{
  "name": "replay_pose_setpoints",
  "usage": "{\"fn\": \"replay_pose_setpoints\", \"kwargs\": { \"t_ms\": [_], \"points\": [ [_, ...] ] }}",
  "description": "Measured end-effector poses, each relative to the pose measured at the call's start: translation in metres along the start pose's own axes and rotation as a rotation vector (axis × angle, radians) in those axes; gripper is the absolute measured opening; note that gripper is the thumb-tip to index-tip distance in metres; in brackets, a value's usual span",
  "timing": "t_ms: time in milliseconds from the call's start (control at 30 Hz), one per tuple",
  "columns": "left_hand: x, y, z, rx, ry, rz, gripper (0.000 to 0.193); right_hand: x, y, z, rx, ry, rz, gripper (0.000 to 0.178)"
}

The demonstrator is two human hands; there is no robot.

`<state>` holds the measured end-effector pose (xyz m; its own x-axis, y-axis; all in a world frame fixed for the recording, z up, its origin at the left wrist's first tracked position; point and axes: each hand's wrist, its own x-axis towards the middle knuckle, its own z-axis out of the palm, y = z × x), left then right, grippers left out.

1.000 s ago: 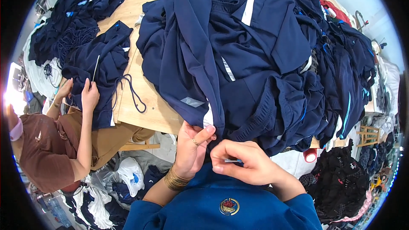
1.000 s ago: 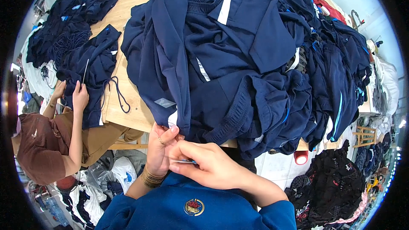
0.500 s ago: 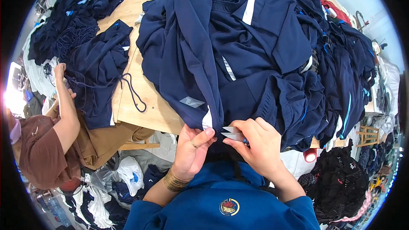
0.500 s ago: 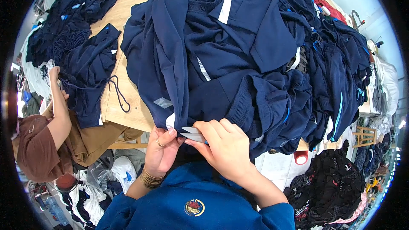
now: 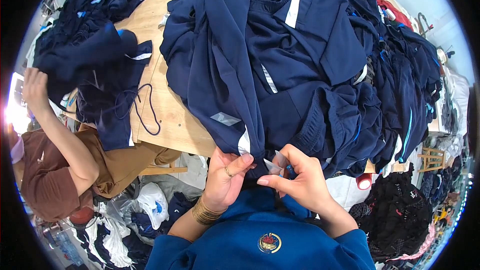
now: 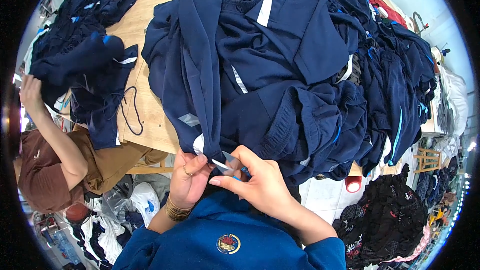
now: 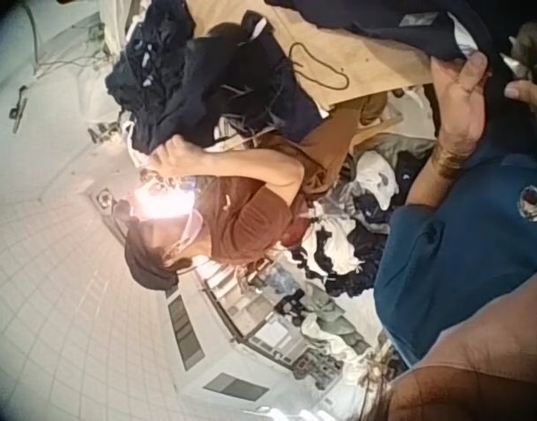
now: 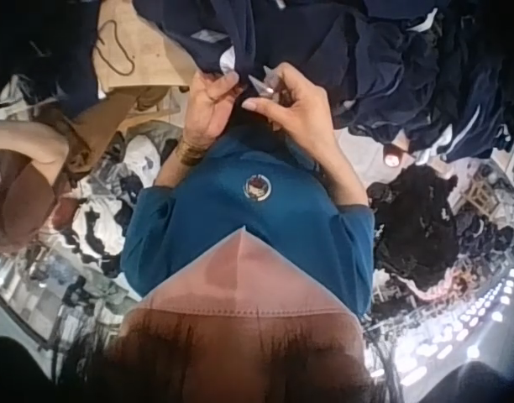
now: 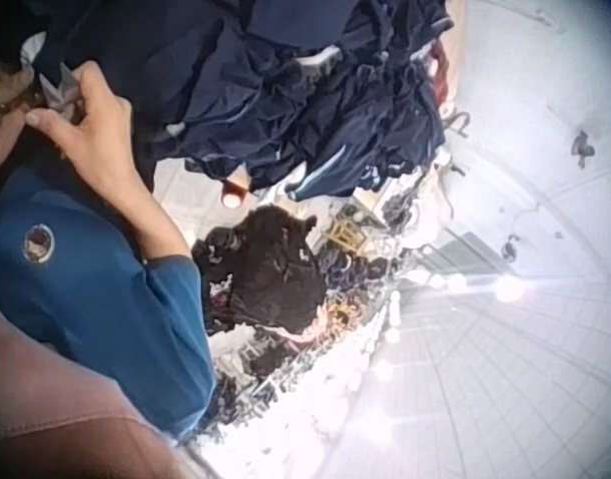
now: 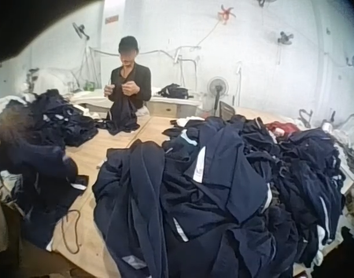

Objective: Trimming loose threads from blue garments using scissors in a textile factory setting.

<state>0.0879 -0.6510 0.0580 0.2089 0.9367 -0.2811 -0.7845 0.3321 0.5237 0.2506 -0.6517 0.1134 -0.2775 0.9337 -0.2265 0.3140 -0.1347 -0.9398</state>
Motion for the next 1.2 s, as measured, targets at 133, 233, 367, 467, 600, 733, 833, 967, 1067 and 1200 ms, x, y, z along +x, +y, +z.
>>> {"fn": "replay_pose_setpoints", "kwargs": {
  "t_ms": [133, 233, 367, 467, 600, 733, 833, 967, 1067, 1200],
  "points": [
    [-0.001, 0.001, 0.007, 0.028, 0.038, 0.032, 0.045, 0.005, 0.007, 0.014, -0.150, 0.316, -0.470, 0.029],
    [0.000, 0.001, 0.009, 0.040, 0.048, 0.083, 0.047, 0.006, 0.002, 0.015, -0.255, 0.368, -0.487, 0.032],
    [-0.002, 0.001, 0.008, 0.044, 0.075, 0.067, 0.048, 0.004, -0.006, 0.010, -0.161, 0.272, -0.346, 0.026],
    [-0.002, 0.001, 0.007, 0.037, 0.063, 0.058, 0.048, 0.000, 0.001, 0.004, -0.049, 0.096, -0.258, 0.016],
    [-0.002, 0.000, 0.007, 0.028, 0.040, 0.071, 0.048, -0.002, -0.006, 0.004, 0.093, -0.070, 0.005, 0.016],
    [-0.001, 0.000, 0.004, 0.042, 0.040, 0.075, 0.047, -0.001, -0.001, 0.005, 0.068, -0.094, -0.014, 0.016],
    [-0.001, 0.001, 0.002, 0.001, -0.011, 0.061, 0.043, -0.001, -0.002, 0.005, 0.017, -0.092, -0.048, 0.015],
    [-0.001, 0.002, 0.006, 0.003, -0.020, 0.064, 0.038, 0.000, -0.004, 0.004, 0.004, -0.095, -0.052, 0.014],
    [-0.001, 0.002, 0.008, 0.012, 0.005, 0.056, 0.036, 0.000, -0.003, 0.003, 0.000, -0.100, -0.052, 0.013],
    [-0.001, 0.002, 0.011, 0.036, 0.022, 0.068, 0.032, 0.000, -0.004, 0.003, 0.004, -0.100, -0.058, 0.012]
  ]
}}
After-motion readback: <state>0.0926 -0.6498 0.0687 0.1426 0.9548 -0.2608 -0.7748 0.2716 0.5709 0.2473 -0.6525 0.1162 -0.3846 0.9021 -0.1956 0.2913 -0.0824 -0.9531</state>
